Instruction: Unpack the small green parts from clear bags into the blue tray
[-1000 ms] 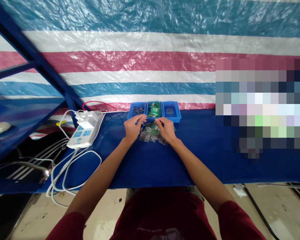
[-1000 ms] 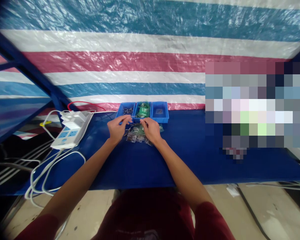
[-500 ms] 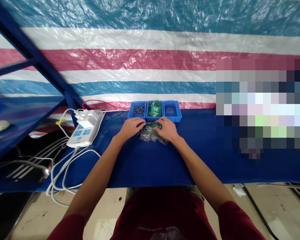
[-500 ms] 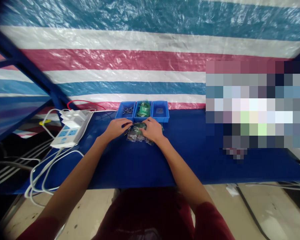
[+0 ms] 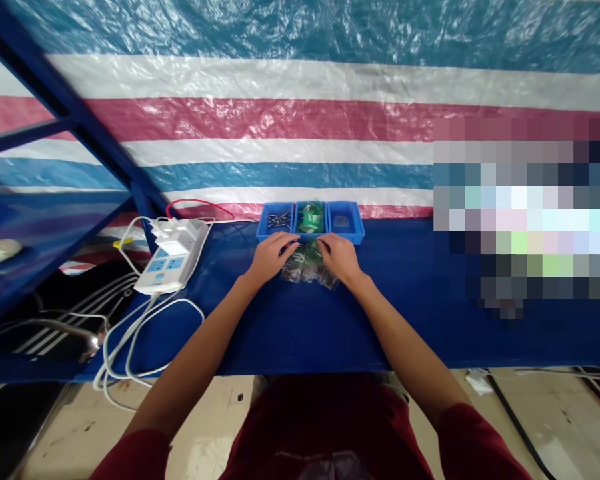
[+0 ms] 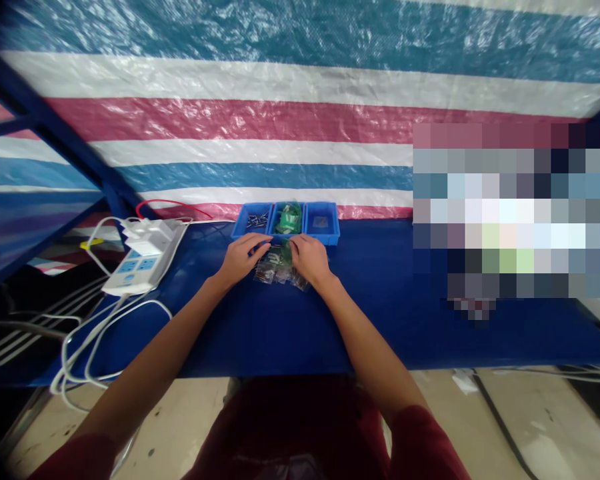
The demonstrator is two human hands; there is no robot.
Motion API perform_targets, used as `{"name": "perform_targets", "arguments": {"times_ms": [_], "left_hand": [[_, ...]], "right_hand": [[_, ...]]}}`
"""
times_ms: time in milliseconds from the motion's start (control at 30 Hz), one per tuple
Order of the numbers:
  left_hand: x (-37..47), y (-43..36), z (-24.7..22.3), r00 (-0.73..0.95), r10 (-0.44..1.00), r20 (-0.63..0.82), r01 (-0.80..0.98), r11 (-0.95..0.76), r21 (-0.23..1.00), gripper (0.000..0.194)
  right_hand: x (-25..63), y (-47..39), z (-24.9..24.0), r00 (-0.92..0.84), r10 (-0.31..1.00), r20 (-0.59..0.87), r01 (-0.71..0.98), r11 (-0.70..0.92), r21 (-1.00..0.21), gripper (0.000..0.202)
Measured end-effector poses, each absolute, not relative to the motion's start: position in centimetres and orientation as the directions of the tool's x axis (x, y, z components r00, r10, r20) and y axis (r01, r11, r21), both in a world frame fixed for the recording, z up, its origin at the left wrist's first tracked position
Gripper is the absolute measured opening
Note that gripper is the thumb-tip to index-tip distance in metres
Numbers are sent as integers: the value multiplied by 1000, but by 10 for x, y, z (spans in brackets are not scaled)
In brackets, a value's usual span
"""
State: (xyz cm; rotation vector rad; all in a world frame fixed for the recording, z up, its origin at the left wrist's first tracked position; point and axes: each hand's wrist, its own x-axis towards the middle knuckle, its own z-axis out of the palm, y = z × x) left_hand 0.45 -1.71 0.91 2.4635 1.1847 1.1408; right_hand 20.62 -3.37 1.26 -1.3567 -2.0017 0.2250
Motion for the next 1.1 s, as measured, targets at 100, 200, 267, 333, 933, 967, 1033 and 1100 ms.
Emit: {"name": "perform_targets", "arguments": {"times_ms": [100,200,267,333,933,967,1033,1100], "left_hand": [[13,-20,9,302,820,486,456,-572,682,41],[20,-20,5,258,880,399,277,-463,842,41],[22,-20,4,235,903,359,196,-406,893,39],[23,-21,5,205,914,351,159,-385,909,38],[20,-19,9,232,880,414,72,-440,895,49],[20,-20,11,226,873,433,113,-465,878,47],[21,-22,14,210,878,429,191,-467,863,42],[21,-25,17,221,898,381,219,-427,877,40]], "right_hand": [[204,-34,12,-74,798,598,560,529,-638,25],[199,-36,10,-3,811,585,375,544,-751,21],[196,-36,7,1,846,533,276,512,-814,19],[195,-36,4,3,872,489,221,476,-851,17],[201,-32,3,-147,776,613,453,604,-656,22],[201,-33,3,-153,787,598,475,589,-654,26],[200,-34,4,-171,803,571,512,568,-645,32],[199,-35,4,-163,821,547,530,540,-654,31]]}}
